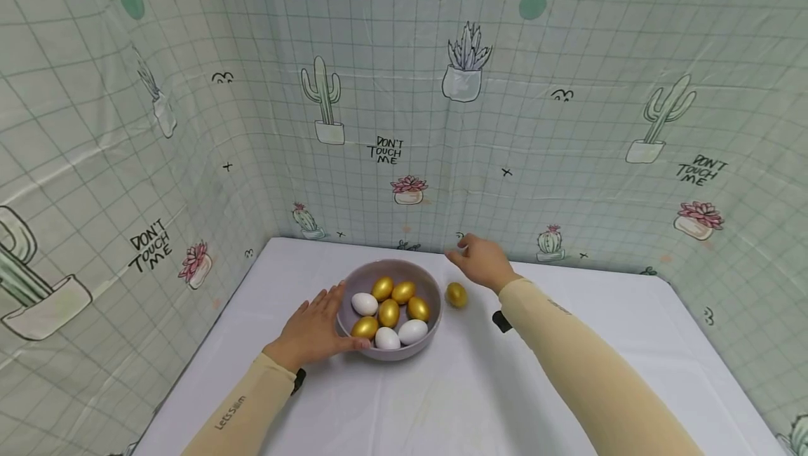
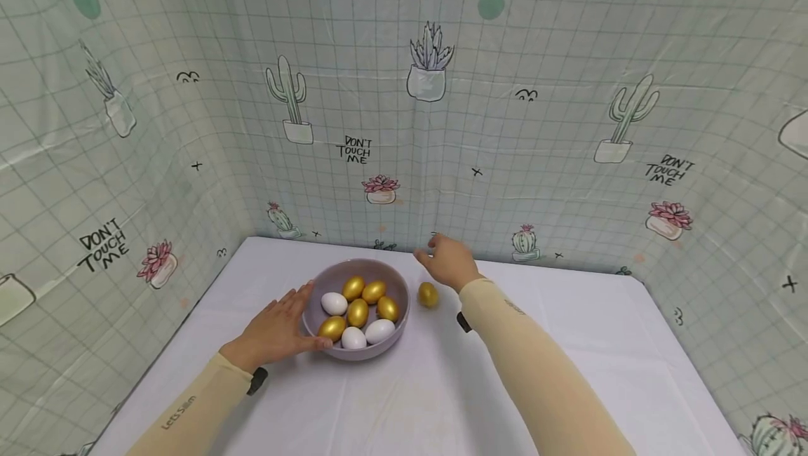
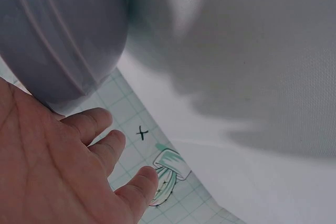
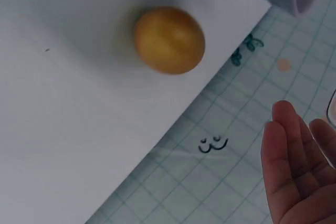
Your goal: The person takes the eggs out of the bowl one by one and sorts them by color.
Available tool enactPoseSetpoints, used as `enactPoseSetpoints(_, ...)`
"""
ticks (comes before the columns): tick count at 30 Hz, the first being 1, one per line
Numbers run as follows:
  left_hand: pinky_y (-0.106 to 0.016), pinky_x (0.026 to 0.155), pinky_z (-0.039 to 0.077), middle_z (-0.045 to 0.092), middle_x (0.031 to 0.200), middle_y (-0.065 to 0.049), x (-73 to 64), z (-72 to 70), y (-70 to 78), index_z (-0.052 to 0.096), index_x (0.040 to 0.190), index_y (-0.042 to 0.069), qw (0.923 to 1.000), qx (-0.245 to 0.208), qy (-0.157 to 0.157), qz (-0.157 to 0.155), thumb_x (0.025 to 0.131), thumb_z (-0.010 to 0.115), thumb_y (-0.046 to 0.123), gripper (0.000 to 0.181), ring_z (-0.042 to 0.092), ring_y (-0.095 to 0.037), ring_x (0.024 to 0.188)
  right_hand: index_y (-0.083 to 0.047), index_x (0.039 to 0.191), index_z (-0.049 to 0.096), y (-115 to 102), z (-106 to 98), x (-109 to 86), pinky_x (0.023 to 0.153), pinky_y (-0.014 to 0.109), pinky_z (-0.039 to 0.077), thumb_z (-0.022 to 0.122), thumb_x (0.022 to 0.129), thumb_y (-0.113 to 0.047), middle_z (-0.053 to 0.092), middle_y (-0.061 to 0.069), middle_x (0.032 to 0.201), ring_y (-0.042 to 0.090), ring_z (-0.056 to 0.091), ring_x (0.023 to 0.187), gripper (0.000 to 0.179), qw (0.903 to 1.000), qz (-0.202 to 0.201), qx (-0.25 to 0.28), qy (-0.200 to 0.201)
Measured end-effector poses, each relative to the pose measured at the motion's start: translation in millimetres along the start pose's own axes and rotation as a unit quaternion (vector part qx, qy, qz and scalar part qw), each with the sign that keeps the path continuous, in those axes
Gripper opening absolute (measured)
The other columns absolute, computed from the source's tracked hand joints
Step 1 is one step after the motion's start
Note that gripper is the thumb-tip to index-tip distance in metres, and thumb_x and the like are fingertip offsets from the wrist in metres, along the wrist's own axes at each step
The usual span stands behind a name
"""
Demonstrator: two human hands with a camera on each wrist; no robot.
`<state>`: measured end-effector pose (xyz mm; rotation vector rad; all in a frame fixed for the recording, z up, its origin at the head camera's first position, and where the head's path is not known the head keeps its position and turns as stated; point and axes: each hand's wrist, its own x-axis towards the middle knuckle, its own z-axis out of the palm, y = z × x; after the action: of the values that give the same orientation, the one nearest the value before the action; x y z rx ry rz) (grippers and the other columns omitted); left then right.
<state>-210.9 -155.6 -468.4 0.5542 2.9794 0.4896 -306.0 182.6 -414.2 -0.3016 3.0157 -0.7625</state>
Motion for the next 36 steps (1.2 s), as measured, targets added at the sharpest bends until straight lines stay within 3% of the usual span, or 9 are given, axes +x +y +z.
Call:
enactPoseSetpoints(4,-0.062,0.111,0.026,0.03,0.158,-0.022,-0.7,-0.3,-0.1,0.017,0.158,-0.001,1.0,-0.001,-0.002,-0.003,0.077,0.062,0.08,0.123,0.027,-0.041,0.144,0.0,0.127,0.06,-23,9,1.2,0.083,0.044,0.054,0.063,0.098,-0.038,0.069,0.014,0.108,0.029,0.066,0.094,0.049,0.9991,-0.042,-0.006,-0.009)
enactPoseSetpoints(8,-0.062,0.111,0.025,0.029,0.158,-0.023,-0.6,-1.3,0.3,0.017,0.158,-0.001,0.9999,-0.006,-0.006,-0.006,0.077,0.062,0.079,0.123,0.027,-0.041,0.144,-0.003,0.13,0.059,-46,25,-2.7,0.088,0.042,0.053,0.068,0.095,-0.033,0.067,0.015,0.115,0.027,0.065,0.1,0.047,0.9954,-0.083,-0.001,-0.048)
enactPoseSetpoints(12,-0.062,0.111,0.025,0.029,0.158,-0.022,0.0,-1.6,0.0,0.016,0.158,-0.001,0.9999,-0.007,-0.006,-0.006,0.077,0.061,0.08,0.123,0.027,-0.041,0.145,-0.003,0.135,0.056,-65,44,-8.7,0.093,0.041,0.05,0.068,0.095,-0.03,0.065,0.014,0.119,0.026,0.063,0.104,0.05,0.9869,-0.127,-0.019,-0.097)
enactPoseSetpoints(16,-0.061,0.111,0.025,0.029,0.159,-0.021,0.8,-0.9,-1.0,0.015,0.159,0.001,1.0,-0.005,-0.006,-0.005,0.077,0.062,0.079,0.122,0.026,-0.04,0.145,-0.002,0.136,0.056,-77,59,-14.4,0.097,0.041,0.047,0.07,0.095,-0.03,0.064,0.012,0.121,0.025,0.061,0.107,0.051,0.9786,-0.158,-0.052,-0.121)
enactPoseSetpoints(20,-0.062,0.111,0.025,0.028,0.159,-0.02,1.2,-0.9,-1.4,0.015,0.159,0.002,1.0,-0.006,-0.005,-0.004,0.077,0.061,0.08,0.123,0.026,-0.04,0.145,-0.006,0.131,0.06,-82,69,-19.1,0.098,0.039,0.047,0.073,0.092,-0.032,0.065,0.008,0.119,0.02,0.061,0.104,0.048,0.9725,-0.173,-0.09,-0.128)
enactPoseSetpoints(26,-0.062,0.111,0.025,0.03,0.158,-0.021,1.9,-0.3,-2.4,0.016,0.159,0.001,1.0,-0.009,0.002,0.002,0.076,0.062,0.08,0.123,0.027,-0.04,0.145,-0.009,0.121,0.064,-85,81,-21.8,0.085,0.033,0.05,0.075,0.091,-0.031,0.064,0.001,0.104,0.013,0.057,0.083,0.039,0.9645,-0.188,-0.128,-0.134)
enactPoseSetpoints(36,-0.062,0.111,0.026,0.031,0.158,-0.02,1.6,1.0,-2.5,0.017,0.159,0.001,1.0,-0.002,0.001,0.003,0.077,0.062,0.08,0.122,0.028,-0.04,0.144,-0.008,0.122,0.066,-83,89,-21.8,0.082,0.032,0.052,0.076,0.088,-0.024,0.065,0.0,0.095,0.013,0.058,0.082,0.039,0.9563,-0.223,-0.146,-0.12)
